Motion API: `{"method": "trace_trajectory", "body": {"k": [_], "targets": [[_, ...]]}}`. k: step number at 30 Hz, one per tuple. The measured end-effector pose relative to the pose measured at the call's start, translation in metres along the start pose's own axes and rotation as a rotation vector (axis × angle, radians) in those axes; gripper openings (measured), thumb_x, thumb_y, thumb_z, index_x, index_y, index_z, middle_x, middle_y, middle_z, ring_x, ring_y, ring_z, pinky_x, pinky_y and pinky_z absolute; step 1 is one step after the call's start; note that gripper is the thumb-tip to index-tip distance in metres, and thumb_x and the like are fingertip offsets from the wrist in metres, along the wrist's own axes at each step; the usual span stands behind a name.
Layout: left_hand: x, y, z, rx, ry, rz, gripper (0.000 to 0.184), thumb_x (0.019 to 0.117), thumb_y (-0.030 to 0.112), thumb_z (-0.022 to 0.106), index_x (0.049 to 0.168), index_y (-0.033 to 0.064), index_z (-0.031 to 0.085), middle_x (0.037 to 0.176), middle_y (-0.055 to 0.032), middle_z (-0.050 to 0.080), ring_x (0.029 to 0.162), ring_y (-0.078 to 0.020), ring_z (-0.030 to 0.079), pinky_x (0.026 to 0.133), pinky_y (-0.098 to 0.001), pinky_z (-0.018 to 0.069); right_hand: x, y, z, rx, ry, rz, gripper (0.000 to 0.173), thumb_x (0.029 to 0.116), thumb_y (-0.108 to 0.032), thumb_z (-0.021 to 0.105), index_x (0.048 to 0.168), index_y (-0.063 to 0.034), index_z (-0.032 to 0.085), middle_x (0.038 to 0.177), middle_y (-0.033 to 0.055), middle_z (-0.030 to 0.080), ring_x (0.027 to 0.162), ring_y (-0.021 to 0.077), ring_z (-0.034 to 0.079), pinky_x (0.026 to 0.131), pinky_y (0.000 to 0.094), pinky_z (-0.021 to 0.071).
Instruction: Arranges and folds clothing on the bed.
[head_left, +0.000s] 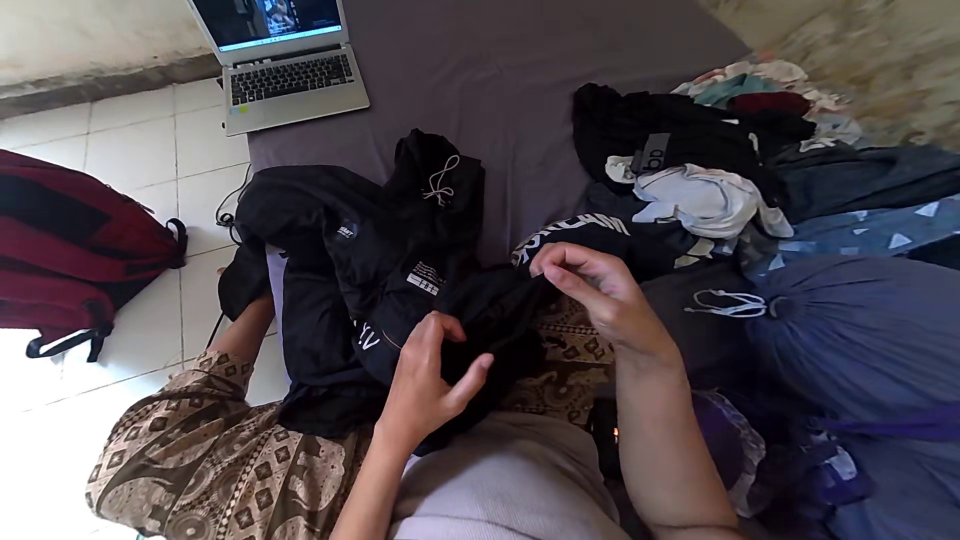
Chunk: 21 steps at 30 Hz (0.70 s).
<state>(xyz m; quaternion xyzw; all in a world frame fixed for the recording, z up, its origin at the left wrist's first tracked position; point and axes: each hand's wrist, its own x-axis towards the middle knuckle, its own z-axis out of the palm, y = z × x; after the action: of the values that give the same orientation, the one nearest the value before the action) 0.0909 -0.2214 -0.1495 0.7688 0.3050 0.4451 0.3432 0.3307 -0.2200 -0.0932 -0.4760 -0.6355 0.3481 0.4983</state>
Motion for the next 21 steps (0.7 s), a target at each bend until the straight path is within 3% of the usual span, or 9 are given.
{"method": "trace_trajectory", "body": {"k": [2,4,6,10,14,18,21], "targets": [[0.000,0.002,0.002,0.106,-0.007,0.020,0.041,0.0897,0.041,0.073,0.096,0.0013,0.063,0.086,-0.0114,0.066,0.085,-0.0189,0.063,0.080,-0.0301,0.0481,0.001,-0.001,0.001,-0.022,0.020,0.005,0.017,0.1034,-0.016,0.051,0.094,-0.0157,0.066,0.092,-0.0165,0.065,0.091,-0.0088,0.060,0.084,0.0117,0.0500],[0.000,0.004,0.005,0.210,-0.010,0.037,0.034,0.0837,0.033,0.079,0.093,0.0032,0.065,0.083,-0.0092,0.068,0.081,-0.0206,0.064,0.079,-0.0326,0.0485,0.003,-0.002,0.002,-0.047,0.040,0.017,0.017,0.1033,-0.013,0.049,0.095,-0.0144,0.064,0.089,-0.0167,0.063,0.087,-0.0099,0.059,0.081,0.0104,0.0492],[0.000,0.006,0.007,0.291,-0.005,0.043,0.023,0.0840,0.022,0.077,0.092,0.0037,0.066,0.081,-0.0081,0.069,0.079,-0.0207,0.065,0.082,-0.0335,0.0492,0.004,-0.003,0.003,-0.069,0.061,0.024,0.017,0.1038,-0.012,0.048,0.095,-0.0141,0.063,0.086,-0.0168,0.062,0.084,-0.0105,0.058,0.078,0.0095,0.0486],[-0.003,0.008,0.005,0.414,0.010,0.032,0.015,0.0876,0.020,0.072,0.092,0.0051,0.070,0.079,-0.0062,0.071,0.076,-0.0190,0.067,0.086,-0.0361,0.0471,0.007,-0.006,0.002,-0.096,0.101,0.014,0.017,0.1041,-0.013,0.047,0.094,-0.0162,0.061,0.081,-0.0180,0.058,0.078,-0.0114,0.056,0.074,0.0080,0.0468],[-0.009,0.008,0.001,0.285,0.066,-0.022,0.017,0.0891,0.020,0.073,0.084,0.0038,0.072,0.078,-0.0070,0.073,0.080,-0.0168,0.069,0.089,-0.0316,0.0499,0.010,-0.009,-0.001,-0.101,0.072,-0.007,0.016,0.1028,-0.012,0.048,0.092,-0.0167,0.059,0.077,-0.0184,0.054,0.072,-0.0125,0.051,0.069,0.0058,0.0431],[-0.013,0.006,-0.004,0.118,0.115,-0.077,0.015,0.0869,0.015,0.076,0.086,0.0002,0.074,0.087,-0.0095,0.075,0.088,-0.0145,0.071,0.089,-0.0257,0.0527,0.012,-0.011,-0.001,-0.109,0.018,-0.014,0.014,0.1012,-0.012,0.051,0.090,-0.0157,0.059,0.075,-0.0182,0.053,0.070,-0.0125,0.050,0.067,0.0055,0.0422],[-0.014,0.006,-0.005,0.107,0.136,-0.075,0.013,0.0859,0.013,0.076,0.088,-0.0002,0.074,0.085,-0.0092,0.075,0.086,-0.0124,0.070,0.087,-0.0223,0.0518,0.015,-0.011,0.001,-0.132,0.015,-0.017,0.014,0.1006,-0.011,0.051,0.089,-0.0141,0.059,0.073,-0.0176,0.051,0.068,-0.0129,0.048,0.065,0.0051,0.0408]]}}
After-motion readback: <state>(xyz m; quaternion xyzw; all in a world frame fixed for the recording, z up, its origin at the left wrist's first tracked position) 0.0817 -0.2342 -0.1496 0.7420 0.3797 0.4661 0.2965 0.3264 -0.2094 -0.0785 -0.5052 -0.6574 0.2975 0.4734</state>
